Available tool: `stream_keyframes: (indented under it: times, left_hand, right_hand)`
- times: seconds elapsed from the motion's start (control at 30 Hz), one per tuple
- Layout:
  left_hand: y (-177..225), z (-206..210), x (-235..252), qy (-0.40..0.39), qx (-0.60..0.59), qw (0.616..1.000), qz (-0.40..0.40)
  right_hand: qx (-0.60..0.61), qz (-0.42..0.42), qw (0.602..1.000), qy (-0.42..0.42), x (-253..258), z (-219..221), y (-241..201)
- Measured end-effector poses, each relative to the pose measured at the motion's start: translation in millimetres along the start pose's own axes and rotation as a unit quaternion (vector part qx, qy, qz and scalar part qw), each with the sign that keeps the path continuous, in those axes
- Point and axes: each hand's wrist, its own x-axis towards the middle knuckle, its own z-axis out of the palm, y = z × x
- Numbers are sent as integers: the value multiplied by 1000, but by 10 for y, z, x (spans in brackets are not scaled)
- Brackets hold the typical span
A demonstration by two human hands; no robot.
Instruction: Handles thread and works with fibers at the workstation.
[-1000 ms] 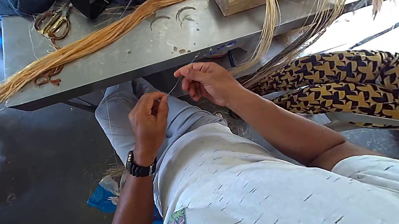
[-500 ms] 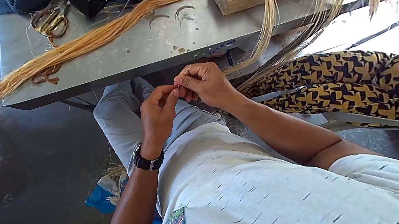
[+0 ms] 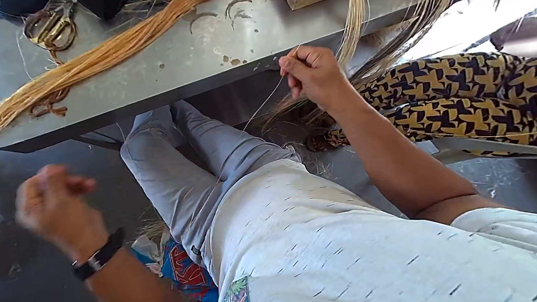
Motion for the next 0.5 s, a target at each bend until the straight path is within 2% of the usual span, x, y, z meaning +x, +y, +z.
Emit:
stream_keyframes:
  times: [0.1,0.17,0.23,0.3,0.4,0.5]
  left_hand:
    - [-43,-758,44,218,-5,976,-27]
    - [-59,-1126,-54,271,56,959,-58]
    - [-85,-1373,-183,210,169,956,-119]
    - [-107,-1351,-218,140,232,940,-207]
    - [-173,-998,-178,19,265,925,-270]
    - [-415,-518,-89,-112,274,915,-274]
  right_hand:
    - [25,9,999,18,1,-108,22]
    - [27,10,1000,11,-2,-115,14]
    - [25,4,1000,-7,-1,-82,6]
    - [27,0,999,-26,7,-32,-8]
    - [29,-5,998,-48,19,55,-43]
    - [14,-11,998,-64,14,97,-73]
